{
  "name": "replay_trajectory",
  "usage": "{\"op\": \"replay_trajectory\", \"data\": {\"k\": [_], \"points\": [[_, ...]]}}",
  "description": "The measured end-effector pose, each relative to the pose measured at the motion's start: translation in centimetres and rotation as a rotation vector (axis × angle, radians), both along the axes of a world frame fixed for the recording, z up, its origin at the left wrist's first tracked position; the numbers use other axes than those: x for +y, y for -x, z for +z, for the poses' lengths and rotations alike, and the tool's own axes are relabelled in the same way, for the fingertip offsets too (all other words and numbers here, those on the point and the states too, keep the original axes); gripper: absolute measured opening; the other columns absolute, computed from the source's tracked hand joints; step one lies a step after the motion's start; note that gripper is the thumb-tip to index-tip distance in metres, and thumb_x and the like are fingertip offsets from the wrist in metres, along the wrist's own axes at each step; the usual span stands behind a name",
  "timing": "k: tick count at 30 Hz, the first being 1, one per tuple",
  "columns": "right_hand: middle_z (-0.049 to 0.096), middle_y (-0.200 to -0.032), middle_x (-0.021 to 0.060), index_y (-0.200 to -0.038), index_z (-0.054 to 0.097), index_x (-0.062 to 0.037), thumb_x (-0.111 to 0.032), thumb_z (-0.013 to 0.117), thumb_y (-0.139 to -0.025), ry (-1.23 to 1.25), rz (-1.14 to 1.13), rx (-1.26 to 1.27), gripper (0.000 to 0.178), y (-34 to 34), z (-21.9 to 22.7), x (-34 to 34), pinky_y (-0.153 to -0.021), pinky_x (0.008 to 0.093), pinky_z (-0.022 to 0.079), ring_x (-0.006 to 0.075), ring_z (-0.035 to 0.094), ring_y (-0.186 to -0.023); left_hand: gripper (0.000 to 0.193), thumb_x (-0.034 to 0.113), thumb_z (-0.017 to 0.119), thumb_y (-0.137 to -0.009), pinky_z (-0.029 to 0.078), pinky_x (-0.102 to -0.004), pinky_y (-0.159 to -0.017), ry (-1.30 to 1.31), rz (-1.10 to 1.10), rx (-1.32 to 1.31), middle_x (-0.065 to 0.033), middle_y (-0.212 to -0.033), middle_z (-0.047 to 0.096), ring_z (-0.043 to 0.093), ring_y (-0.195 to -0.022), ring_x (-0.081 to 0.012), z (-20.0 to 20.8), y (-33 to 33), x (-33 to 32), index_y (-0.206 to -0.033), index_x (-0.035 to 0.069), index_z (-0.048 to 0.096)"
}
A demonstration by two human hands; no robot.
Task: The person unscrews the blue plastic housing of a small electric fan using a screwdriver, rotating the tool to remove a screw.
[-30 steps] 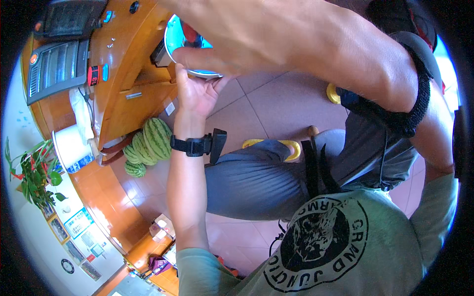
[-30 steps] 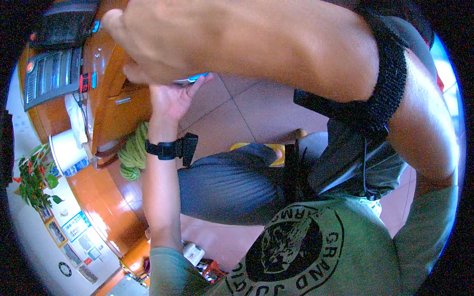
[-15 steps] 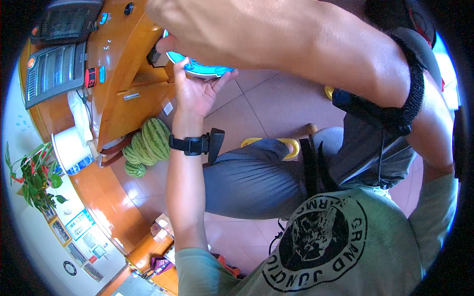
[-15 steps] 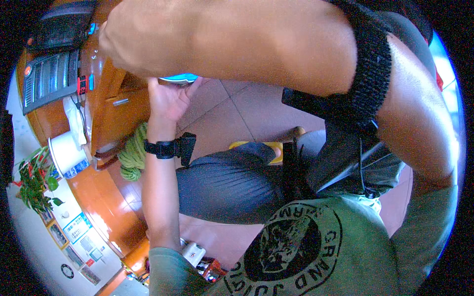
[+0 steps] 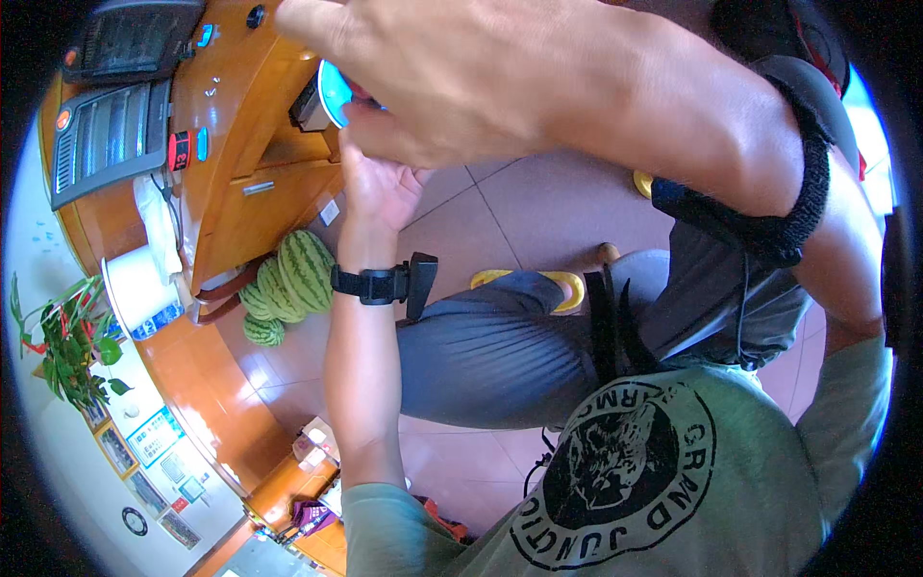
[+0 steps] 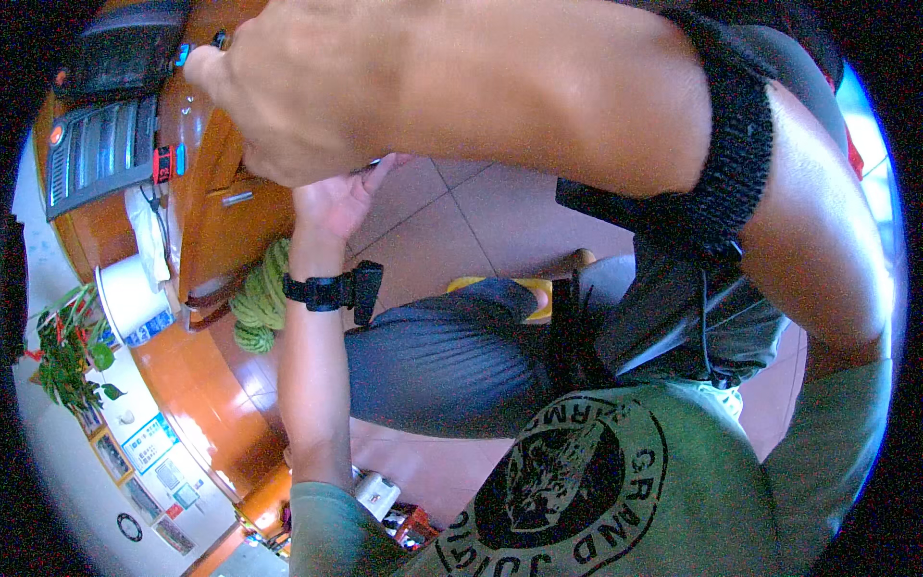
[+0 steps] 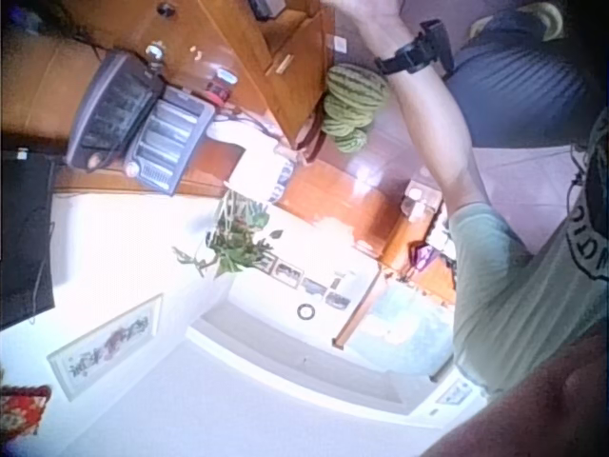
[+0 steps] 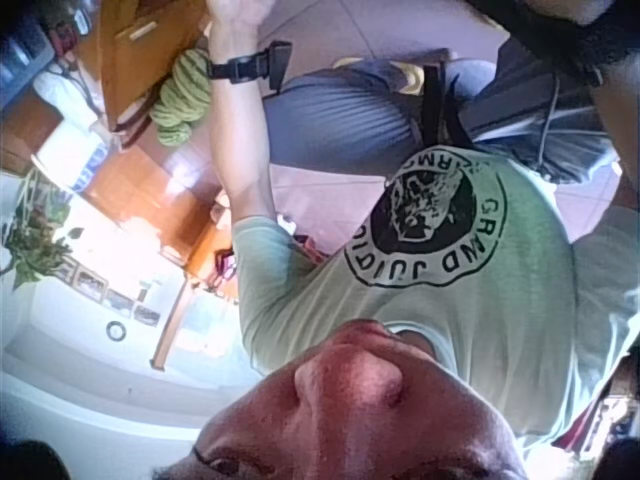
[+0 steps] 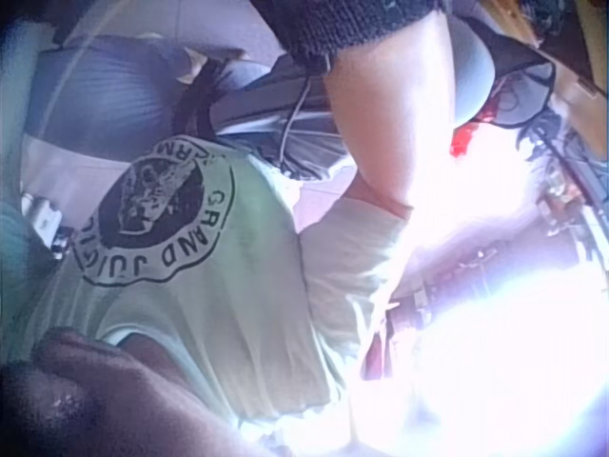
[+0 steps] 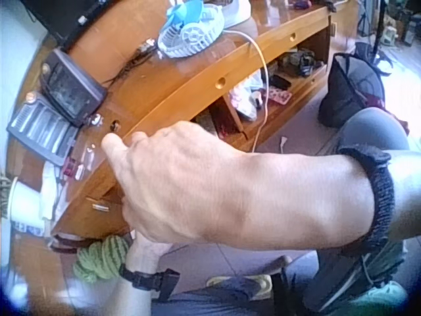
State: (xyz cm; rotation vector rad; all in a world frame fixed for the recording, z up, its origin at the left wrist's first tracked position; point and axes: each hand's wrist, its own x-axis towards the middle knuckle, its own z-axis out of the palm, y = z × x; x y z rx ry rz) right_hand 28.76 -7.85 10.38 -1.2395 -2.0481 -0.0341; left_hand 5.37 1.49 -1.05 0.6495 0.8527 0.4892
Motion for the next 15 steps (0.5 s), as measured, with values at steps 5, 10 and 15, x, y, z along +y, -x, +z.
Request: {"op": "replay_trajectory", "data": {"k": [5, 10, 15], "points": [[0.067, -0.071, 0.0204, -0.107, 0.053, 0.009, -0.018, 0.054, -0.097, 0.102, -0.043, -0.258, 0.029, 0.6, 1.9, 0.3, -0.059, 0.0386, 0.056, 0.0297, 0.072, -0.069, 0.072, 0.052, 0.043, -0.095, 0.06, -0.0507, -0.094, -0.099, 0.126, 0.097, -0.0245, -0.137, 0.054, 0.061, -0.119, -0.045, 0.8, -0.7, -0.9, -0.145, 0.001, 0.037], [0.069, -0.074, 0.0175, -0.106, 0.058, 0.0076, -0.02, 0.055, -0.098, 0.32, -0.236, -0.27, 0.029, 1.0, 4.3, -2.0, -0.058, 0.0366, 0.056, 0.0282, 0.072, -0.068, 0.075, 0.061, 0.037, -0.101, 0.059, -0.057, -0.092, -0.029, 0.06, -0.009, -0.0224, -0.147, 0.046, 0.056, -0.125, -0.0422, 0.4, -0.8, -0.4, -0.149, 0.005, 0.035], [0.07, -0.076, 0.0178, -0.105, 0.058, 0.0091, -0.023, 0.058, -0.098, -0.116, 0.052, -0.346, 0.033, -0.8, 1.4, 0.1, -0.06, 0.0355, 0.056, 0.0257, 0.073, -0.07, 0.083, 0.072, 0.034, -0.097, 0.061, -0.0436, -0.092, -0.082, 0.035, 0.104, -0.0159, -0.139, 0.056, 0.064, -0.118, -0.0302, 0.7, -1.4, -1.0, -0.147, 0.006, 0.038]]}}
